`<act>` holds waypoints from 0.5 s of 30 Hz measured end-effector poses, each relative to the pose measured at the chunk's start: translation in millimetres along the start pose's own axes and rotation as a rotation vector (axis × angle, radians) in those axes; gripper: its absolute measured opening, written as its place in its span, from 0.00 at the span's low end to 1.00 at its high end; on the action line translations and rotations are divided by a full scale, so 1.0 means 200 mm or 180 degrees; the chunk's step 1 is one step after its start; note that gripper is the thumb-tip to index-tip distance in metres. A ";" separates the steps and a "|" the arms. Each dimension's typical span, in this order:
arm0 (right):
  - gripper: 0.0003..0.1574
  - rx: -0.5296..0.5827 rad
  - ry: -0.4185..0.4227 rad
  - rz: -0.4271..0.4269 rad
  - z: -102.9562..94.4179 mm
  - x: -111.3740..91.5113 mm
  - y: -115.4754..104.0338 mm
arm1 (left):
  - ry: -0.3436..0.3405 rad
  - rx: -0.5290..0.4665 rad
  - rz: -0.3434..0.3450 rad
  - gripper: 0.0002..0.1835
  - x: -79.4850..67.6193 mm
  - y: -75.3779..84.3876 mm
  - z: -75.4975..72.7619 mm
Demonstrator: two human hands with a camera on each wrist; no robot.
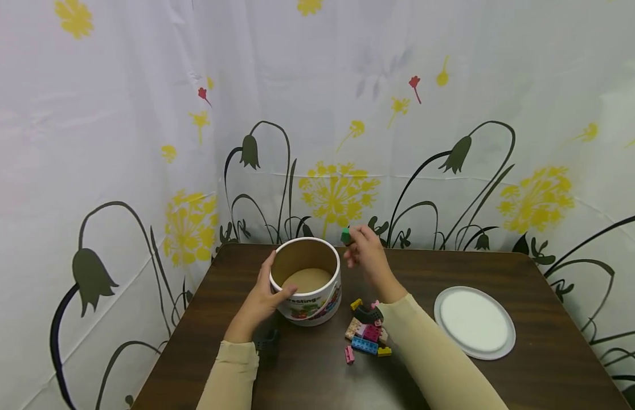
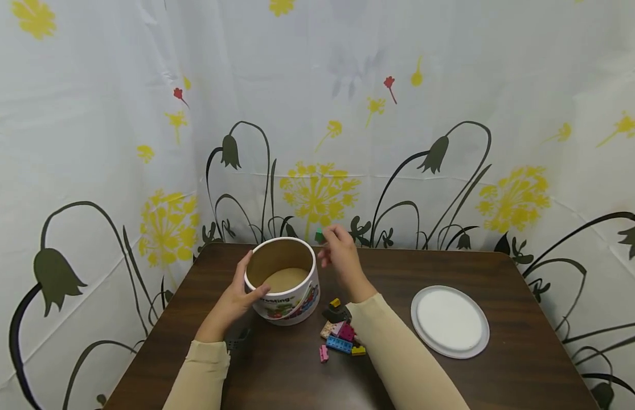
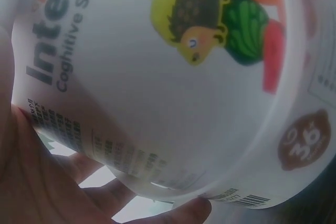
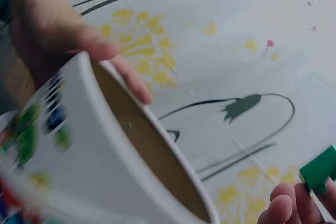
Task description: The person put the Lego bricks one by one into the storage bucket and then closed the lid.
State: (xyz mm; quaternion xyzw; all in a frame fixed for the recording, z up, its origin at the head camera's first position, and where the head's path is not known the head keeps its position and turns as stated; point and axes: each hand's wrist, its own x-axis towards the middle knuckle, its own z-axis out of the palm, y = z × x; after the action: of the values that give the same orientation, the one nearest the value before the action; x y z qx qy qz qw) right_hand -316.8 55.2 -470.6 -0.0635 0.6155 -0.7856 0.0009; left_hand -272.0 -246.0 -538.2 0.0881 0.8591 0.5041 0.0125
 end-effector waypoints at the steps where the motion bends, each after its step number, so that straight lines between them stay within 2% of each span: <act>1: 0.14 0.0113 0.0051 0.0003 0.04 0.03 -0.02 | -0.0005 0.0002 0.0004 0.60 0.00 0.00 0.00; 4: 0.11 0.0456 0.0134 0.0027 0.17 0.12 -0.04 | -0.0018 0.0006 0.0019 0.60 0.01 0.00 0.00; 8: 0.10 0.0719 -0.0214 0.0130 0.30 0.23 0.03 | 0.0001 -0.0024 0.0023 0.59 0.01 0.00 -0.01; 10: 0.11 0.0520 -0.0486 0.0195 0.34 0.27 0.08 | 0.0001 -0.0046 0.0010 0.58 0.01 0.00 -0.01; 12: 0.12 0.0176 -0.0698 0.0259 0.36 0.28 0.14 | -0.0024 -0.0051 0.0005 0.57 0.00 0.01 -0.01; 15: 0.14 -0.0335 -0.0859 0.0261 0.36 0.29 0.17 | -0.0054 -0.0056 0.0008 0.58 0.00 0.01 0.01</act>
State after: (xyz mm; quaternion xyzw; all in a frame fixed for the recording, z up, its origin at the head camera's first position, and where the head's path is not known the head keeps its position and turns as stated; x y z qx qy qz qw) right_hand -369.1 -27.2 -481.6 -0.1434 0.6522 -0.7358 0.1124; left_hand -272.1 -243.9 -537.0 0.0934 0.8543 0.5109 0.0199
